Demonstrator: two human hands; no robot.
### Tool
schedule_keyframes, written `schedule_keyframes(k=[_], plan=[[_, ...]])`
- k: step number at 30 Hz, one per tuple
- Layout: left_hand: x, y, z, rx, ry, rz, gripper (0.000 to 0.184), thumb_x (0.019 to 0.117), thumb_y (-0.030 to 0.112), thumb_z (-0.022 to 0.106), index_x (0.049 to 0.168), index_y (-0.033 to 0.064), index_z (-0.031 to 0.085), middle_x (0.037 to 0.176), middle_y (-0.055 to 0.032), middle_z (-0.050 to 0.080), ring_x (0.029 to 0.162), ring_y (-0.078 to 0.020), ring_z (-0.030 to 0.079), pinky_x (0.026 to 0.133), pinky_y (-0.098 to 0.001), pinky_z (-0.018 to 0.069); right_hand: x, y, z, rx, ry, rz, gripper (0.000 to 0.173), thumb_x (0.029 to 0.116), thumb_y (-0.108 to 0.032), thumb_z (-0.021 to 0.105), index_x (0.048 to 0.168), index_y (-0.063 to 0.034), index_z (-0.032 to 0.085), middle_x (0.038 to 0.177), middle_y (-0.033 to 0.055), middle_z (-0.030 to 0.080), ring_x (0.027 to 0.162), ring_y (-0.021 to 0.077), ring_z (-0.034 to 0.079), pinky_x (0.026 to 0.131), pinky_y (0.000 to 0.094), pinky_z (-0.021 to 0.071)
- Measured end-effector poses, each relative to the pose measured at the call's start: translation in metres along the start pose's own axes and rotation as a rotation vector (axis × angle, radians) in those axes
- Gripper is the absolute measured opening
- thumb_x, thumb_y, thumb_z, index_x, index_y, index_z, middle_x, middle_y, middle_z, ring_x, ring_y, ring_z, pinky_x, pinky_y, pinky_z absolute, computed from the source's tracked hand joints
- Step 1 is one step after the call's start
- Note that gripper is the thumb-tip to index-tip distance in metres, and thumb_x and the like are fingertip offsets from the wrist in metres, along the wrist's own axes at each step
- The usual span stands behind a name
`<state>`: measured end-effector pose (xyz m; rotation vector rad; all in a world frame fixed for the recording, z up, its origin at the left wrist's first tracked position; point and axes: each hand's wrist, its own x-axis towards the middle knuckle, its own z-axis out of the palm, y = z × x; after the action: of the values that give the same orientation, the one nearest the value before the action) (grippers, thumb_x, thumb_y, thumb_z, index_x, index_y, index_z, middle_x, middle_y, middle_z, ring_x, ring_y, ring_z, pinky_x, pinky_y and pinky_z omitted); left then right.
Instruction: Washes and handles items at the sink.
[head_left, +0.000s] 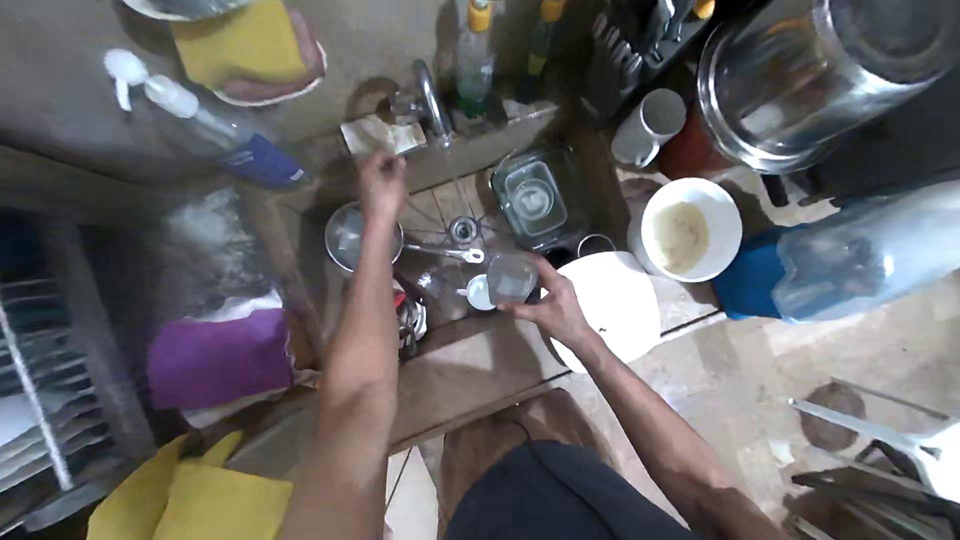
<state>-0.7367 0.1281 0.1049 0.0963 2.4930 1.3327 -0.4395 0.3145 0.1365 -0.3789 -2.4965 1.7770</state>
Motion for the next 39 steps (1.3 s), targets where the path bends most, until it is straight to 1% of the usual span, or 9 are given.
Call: schedule_keyframes(k=[7,13,19,27,29,33,35,38,39], plan=[[0.095,0.029,0.02,-0.181,-0.074,-0.137,0.05,0.1097,0.029,0.049,0.157,0.0255,0.035,0.13,-0.0178,0.062,0.087,-0.0242,0.072,0.07,-0.0374,0.0625,0.0,-0.011,0.011,0.02,0.063,0.033,0.08,0.0745,-0.021,0.091,0.145,-0.0129,0.054,0.121,0.0089,0.071,0.106,0.019,0.071,0.089,0.041,0.0623],[0.109,0.023,0.006,-0.248,-0.217,-0.092,0.043,0.1109,0.03,0.046,0.153,0.025,0.039,0.13,-0.0151,0.059,0.084,-0.0215,0.071,0.067,-0.0341,0.0621,-0.007,-0.018,0.012,0.042,0.064,0.05,0.081,0.0754,-0.014,0.091,0.147,-0.0173,0.052,0.123,0.0084,0.071,0.103,0.0218,0.072,0.083,0.0408,0.064],[0.119,0.02,0.003,-0.098,-0.184,-0.068,0.041,0.1079,0.046,0.048,0.143,0.0244,0.05,0.109,-0.0095,0.06,0.07,-0.0144,0.058,0.062,-0.0313,0.0538,-0.005,-0.017,0.015,0.044,0.055,0.074,0.082,0.0758,-0.017,0.091,0.148,-0.019,0.052,0.122,0.0086,0.071,0.101,0.0209,0.073,0.08,0.0412,0.0651],[0.128,0.03,0.004,-0.128,-0.157,-0.229,0.043,0.1048,0.05,0.051,0.14,0.0246,0.055,0.107,-0.0057,0.059,0.071,-0.0121,0.054,0.064,-0.0286,0.0495,-0.006,-0.009,0.012,-0.007,0.048,0.012,0.079,0.0739,-0.018,0.093,0.144,-0.0135,0.055,0.123,0.0082,0.07,0.108,0.0179,0.071,0.09,0.0399,0.0623],[0.129,0.034,0.011,-0.154,-0.083,-0.263,0.038,0.1001,0.048,0.058,0.125,0.0192,0.06,0.093,-0.0013,0.059,0.061,-0.0065,0.05,0.055,-0.0217,0.0447,-0.007,-0.008,0.011,-0.028,0.063,-0.018,0.079,0.0736,-0.018,0.093,0.143,-0.0111,0.056,0.123,0.0087,0.071,0.109,0.0174,0.07,0.093,0.0395,0.0612],[0.074,0.093,-0.002,-0.021,-0.033,-0.264,0.034,0.1029,0.028,0.059,0.129,0.0058,0.062,0.114,-0.0102,0.063,0.091,-0.0147,0.061,0.083,-0.0303,0.0517,-0.012,-0.017,0.008,-0.087,0.076,-0.038,0.082,0.0719,-0.016,0.093,0.144,-0.0088,0.055,0.122,0.0124,0.07,0.107,0.0214,0.07,0.09,0.0412,0.0609],[0.058,0.118,-0.002,0.028,-0.009,-0.297,0.023,0.1055,0.023,0.055,0.121,0.0071,0.059,0.103,-0.0049,0.055,0.082,-0.0108,0.052,0.074,-0.0242,0.0464,-0.012,-0.02,0.006,-0.09,0.073,-0.031,0.083,0.0718,-0.014,0.093,0.145,-0.0093,0.054,0.123,0.0128,0.07,0.107,0.0221,0.07,0.089,0.0415,0.0612],[0.055,0.126,-0.008,0.142,-0.078,-0.302,0.036,0.1067,0.024,0.051,0.138,0.0057,0.056,0.128,-0.0114,0.059,0.106,-0.0174,0.059,0.094,-0.0339,0.0475,-0.012,-0.019,0.007,-0.076,0.073,-0.023,0.083,0.0718,-0.014,0.093,0.145,-0.0096,0.055,0.124,0.0118,0.07,0.109,0.0209,0.07,0.09,0.0411,0.061],[0.055,0.124,-0.008,0.129,-0.089,-0.292,0.035,0.107,0.024,0.05,0.137,0.0062,0.056,0.127,-0.0115,0.058,0.106,-0.0178,0.057,0.093,-0.0345,0.0466,-0.012,-0.019,0.007,-0.078,0.077,-0.021,0.083,0.0717,-0.015,0.093,0.145,-0.0091,0.055,0.124,0.012,0.07,0.109,0.021,0.07,0.091,0.0414,0.0604]])
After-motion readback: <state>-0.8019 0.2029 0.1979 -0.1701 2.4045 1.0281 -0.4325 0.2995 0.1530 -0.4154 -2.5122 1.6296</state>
